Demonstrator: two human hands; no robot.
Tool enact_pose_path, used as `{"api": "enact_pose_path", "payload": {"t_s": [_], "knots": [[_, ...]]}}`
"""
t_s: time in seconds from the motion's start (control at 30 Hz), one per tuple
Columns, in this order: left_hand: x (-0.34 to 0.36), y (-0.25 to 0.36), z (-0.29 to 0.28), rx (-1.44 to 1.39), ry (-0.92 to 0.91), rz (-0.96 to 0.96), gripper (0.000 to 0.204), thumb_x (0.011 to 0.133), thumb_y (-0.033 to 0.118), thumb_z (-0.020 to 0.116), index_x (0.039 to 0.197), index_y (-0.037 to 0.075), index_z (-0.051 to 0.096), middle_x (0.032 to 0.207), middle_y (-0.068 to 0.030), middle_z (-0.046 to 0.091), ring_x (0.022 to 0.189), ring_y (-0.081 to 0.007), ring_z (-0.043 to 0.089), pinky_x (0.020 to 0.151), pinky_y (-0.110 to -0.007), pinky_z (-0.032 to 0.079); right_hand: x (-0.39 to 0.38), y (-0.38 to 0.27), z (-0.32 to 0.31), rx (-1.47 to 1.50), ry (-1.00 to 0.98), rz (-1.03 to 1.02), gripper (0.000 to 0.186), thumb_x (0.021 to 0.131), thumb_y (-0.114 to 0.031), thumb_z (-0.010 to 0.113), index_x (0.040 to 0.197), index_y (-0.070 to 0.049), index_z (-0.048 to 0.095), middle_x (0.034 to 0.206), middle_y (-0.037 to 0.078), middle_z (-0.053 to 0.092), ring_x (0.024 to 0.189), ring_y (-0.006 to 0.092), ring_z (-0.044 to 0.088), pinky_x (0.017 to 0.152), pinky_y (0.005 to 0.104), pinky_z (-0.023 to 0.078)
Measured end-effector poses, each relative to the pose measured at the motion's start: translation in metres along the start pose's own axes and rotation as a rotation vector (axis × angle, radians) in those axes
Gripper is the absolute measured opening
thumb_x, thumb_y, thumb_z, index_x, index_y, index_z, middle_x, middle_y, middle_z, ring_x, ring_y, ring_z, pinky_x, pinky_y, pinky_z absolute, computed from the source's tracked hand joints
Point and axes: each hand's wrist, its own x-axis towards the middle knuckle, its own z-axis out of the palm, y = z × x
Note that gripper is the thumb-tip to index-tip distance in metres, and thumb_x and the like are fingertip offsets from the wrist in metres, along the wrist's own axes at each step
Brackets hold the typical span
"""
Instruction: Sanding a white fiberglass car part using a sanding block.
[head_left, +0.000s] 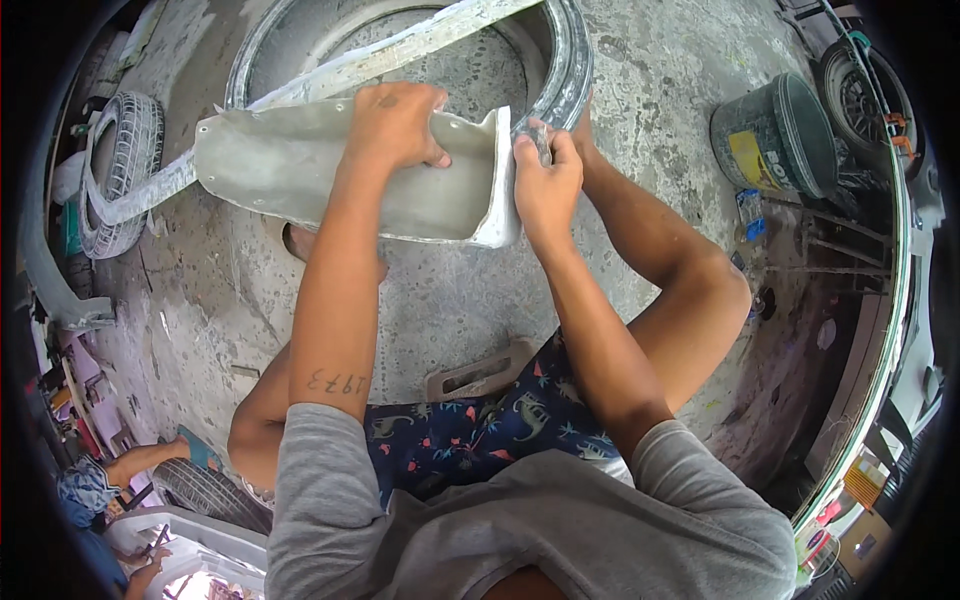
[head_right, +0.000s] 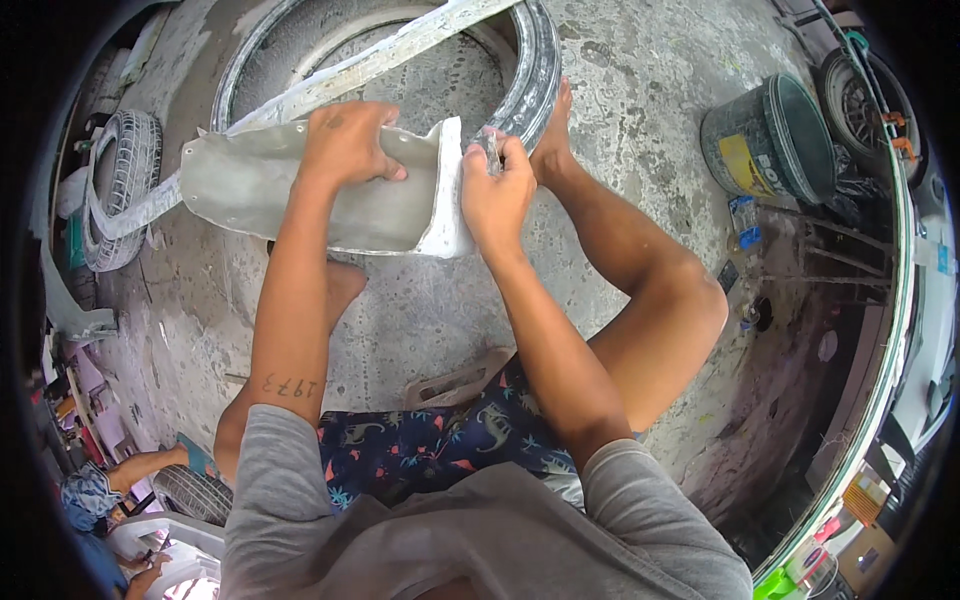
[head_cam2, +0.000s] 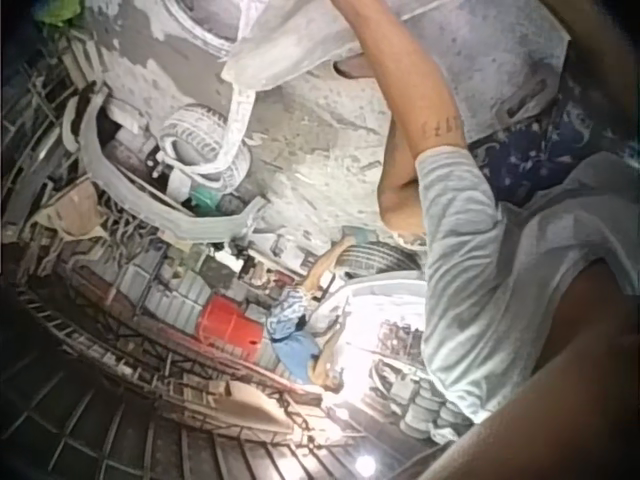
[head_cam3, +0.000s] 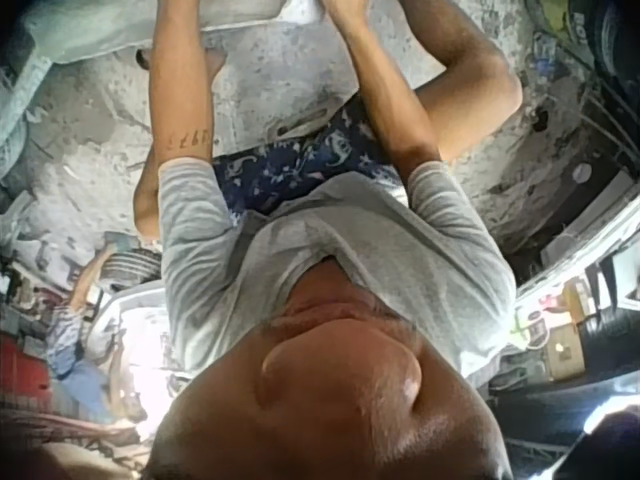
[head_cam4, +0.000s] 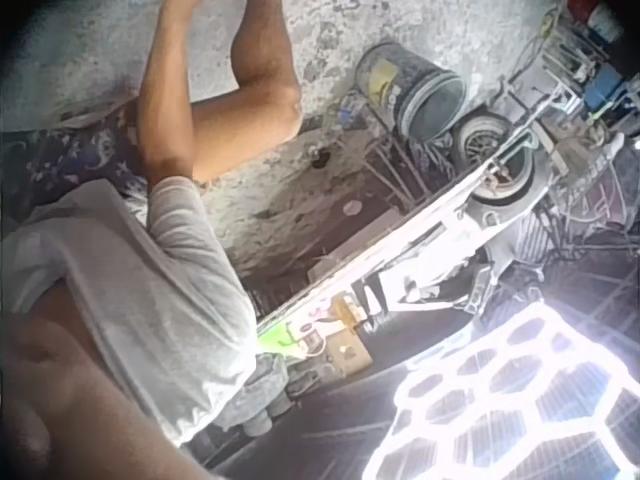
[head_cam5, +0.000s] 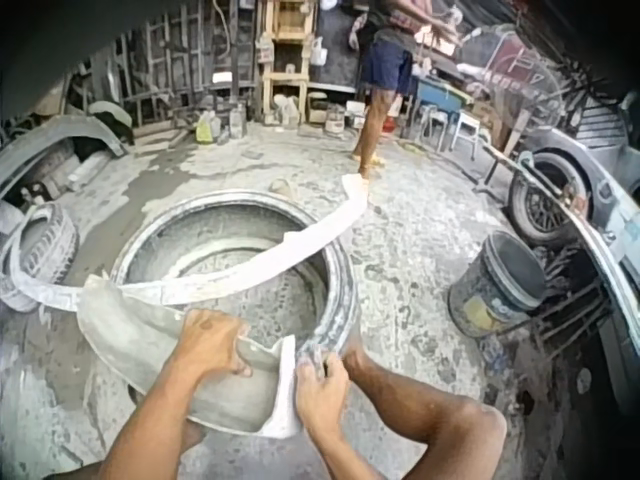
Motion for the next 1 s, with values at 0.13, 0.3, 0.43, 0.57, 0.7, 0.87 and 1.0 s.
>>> {"api": "enact_pose_path", "payload": {"t_s": [0.13,0.3,0.43,0.57,0.7,0.87,1.0], "knots": [[0.0,-0.009,0.01,-0.034,0.038,0.017,0.064,0.05,0.033,0.098,0.105,0.012,0.074,0.101,-0.0116,0.075,0.107,-0.0315,0.07,0.091,-0.044,0.048,-0.04,-0.003,0.0,0.114,-0.015,0.021,0.018,0.094,-0.009,0.067,0.106,0.005,0.066,0.108,0.017,0.073,0.098,0.0221,0.066,0.093,0.0363,0.05],[-0.003,-0.011,0.014,-0.061,0.059,0.03,0.065,0.05,0.033,0.098,0.106,0.011,0.074,0.101,-0.0109,0.075,0.106,-0.0326,0.069,0.095,-0.042,0.045,0.008,-0.004,0.009,0.097,-0.019,0.038,0.012,0.094,-0.007,0.065,0.097,0.005,0.065,0.107,0.014,0.073,0.094,0.0165,0.063,0.09,0.0345,0.05],[-0.007,-0.009,0.015,-0.054,0.112,0.022,0.065,0.051,0.033,0.098,0.107,0.011,0.074,0.102,-0.0114,0.075,0.107,-0.0324,0.069,0.095,-0.043,0.045,-0.028,-0.003,0.003,0.085,0.023,-0.041,0.014,0.094,-0.007,0.066,0.1,0.005,0.067,0.103,0.014,0.073,0.092,0.0151,0.062,0.087,0.0345,0.05],[-0.004,-0.003,0.001,-0.026,-0.027,-0.006,0.065,0.051,0.033,0.098,0.108,0.011,0.075,0.103,-0.0121,0.075,0.108,-0.032,0.069,0.093,-0.044,0.047,-0.016,0.0,0.004,0.075,-0.021,0.029,0.016,0.091,-0.006,0.067,0.103,0.005,0.067,0.107,0.017,0.074,0.098,0.0232,0.069,0.09,0.0378,0.052],[-0.006,-0.009,0.013,-0.035,0.065,0.029,0.067,0.051,0.036,0.096,0.108,0.01,0.073,0.107,-0.0132,0.075,0.107,-0.034,0.069,0.092,-0.046,0.048,-0.011,-0.003,0.009,0.038,0.049,-0.034,0.017,0.09,-0.006,0.067,0.104,0.004,0.068,0.103,0.016,0.075,0.095,0.0231,0.069,0.089,0.0379,0.053],[-0.002,-0.011,0.01,-0.026,0.032,0.021,0.063,0.052,0.032,0.097,0.107,0.01,0.075,0.101,-0.0134,0.076,0.105,-0.0332,0.07,0.091,-0.045,0.049,-0.019,-0.002,0.005,0.055,0.003,-0.016,0.011,0.089,-0.004,0.066,0.098,0.004,0.067,0.106,0.016,0.075,0.094,0.0244,0.07,0.089,0.0383,0.053],[-0.002,-0.002,0.009,-0.029,0.021,0.015,0.066,0.052,0.033,0.097,0.11,0.011,0.074,0.104,-0.0138,0.076,0.107,-0.0326,0.07,0.093,-0.045,0.048,-0.002,0.001,0.009,0.036,0.067,-0.027,0.013,0.089,-0.003,0.066,0.1,0.003,0.068,0.104,0.017,0.075,0.096,0.0229,0.07,0.09,0.0366,0.053]]}}
